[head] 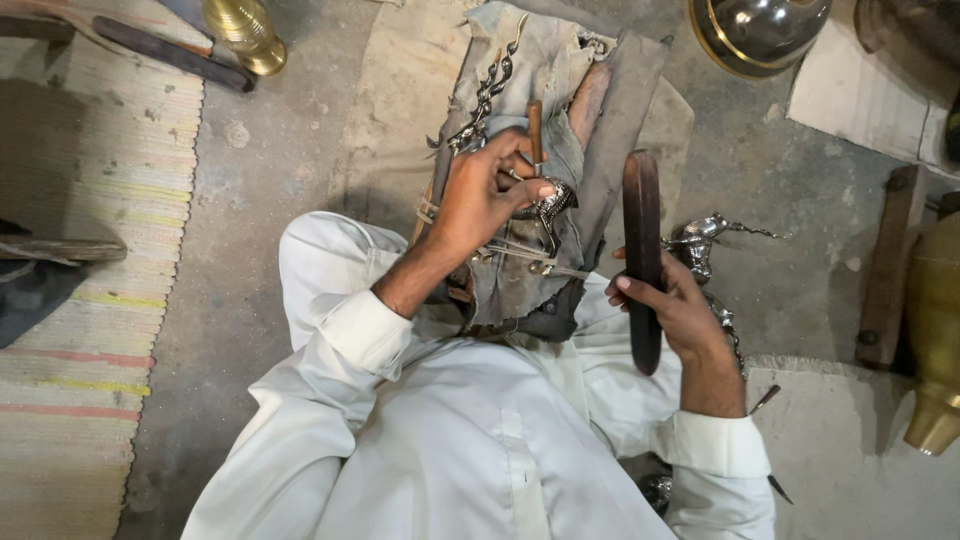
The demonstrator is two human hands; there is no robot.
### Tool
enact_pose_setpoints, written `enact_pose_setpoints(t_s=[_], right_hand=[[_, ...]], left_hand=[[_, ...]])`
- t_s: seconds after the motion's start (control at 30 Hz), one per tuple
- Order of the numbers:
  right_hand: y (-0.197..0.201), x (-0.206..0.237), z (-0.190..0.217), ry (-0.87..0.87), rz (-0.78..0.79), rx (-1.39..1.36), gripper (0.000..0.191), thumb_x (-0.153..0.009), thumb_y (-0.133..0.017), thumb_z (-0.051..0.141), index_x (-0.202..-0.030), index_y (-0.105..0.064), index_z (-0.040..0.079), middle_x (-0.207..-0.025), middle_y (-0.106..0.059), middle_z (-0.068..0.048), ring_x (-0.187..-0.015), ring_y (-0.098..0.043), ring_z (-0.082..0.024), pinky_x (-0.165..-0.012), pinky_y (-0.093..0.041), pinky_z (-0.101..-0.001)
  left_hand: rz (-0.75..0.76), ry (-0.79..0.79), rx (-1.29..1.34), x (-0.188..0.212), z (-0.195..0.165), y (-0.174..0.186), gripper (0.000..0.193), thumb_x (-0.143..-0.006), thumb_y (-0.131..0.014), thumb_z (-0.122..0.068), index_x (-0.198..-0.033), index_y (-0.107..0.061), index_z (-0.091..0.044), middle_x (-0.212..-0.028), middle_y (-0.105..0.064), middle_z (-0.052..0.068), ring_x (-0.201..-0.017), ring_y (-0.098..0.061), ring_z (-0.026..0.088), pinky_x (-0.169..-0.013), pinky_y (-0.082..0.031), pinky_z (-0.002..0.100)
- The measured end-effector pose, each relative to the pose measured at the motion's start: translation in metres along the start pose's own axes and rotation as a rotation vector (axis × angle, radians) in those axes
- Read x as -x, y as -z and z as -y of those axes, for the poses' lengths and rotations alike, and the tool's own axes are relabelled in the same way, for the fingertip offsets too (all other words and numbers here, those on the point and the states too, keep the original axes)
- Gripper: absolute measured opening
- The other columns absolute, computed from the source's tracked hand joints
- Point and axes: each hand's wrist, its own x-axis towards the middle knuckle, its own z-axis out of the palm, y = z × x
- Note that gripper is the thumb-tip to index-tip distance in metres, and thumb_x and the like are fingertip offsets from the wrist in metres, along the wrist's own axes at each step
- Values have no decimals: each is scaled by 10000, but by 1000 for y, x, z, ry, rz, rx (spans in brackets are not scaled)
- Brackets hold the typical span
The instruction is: The person sits cross-legged on the floor with a silver animal figurine lashed to a padded board on their lap. They hold a small punch against the embossed metal body and strike it with a wooden mallet, periodically repositioning the strap, the punch, and the figurine to work different areas of the decoration.
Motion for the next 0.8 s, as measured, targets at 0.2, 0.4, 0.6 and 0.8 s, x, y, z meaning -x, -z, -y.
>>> enact_pose_setpoints(t_s=[0.2,0.4,0.6,0.8], right_hand=[[9,-13,37,70,42,257,420,-864,-738,50,-1269,-636,11,-1000,-765,-88,-877,-687,-143,-787,-557,-309],[4,-23,76,257,9,577,398,-878,-798,65,-1243,-642,33,-984,-612,-31,-880,-559,-96,-756,-466,-269],[-19,-22,127,750,-242,1024,367,-982,-844,172,-1242,-635,18,-959,-684,-111,-851,-665,-151,-781,-532,-311],[-41,-12,188,975,-233,1742,330,-840,-814,74,-1158,-725,82,-880,-708,-117,-739,-695,-283,-641,-507,-410]], left_hand=[[-6,-19,-79,0,-15,1,354,-888,-823,-129,-1179,-634,-54,-863,-776,76,-754,-764,106,-643,-607,286],[-19,-123,-176,3,-10,2,337,-889,-833,-157,-1114,-607,-47,-870,-785,101,-808,-799,181,-711,-616,320],[-43,-183,-246,7,0,-5,286,-943,-790,-121,-1141,-591,-64,-938,-796,96,-866,-805,219,-719,-615,329],[-58,-197,-277,11,9,-10,292,-945,-772,-91,-1166,-582,-68,-928,-790,101,-840,-807,217,-675,-601,330]])
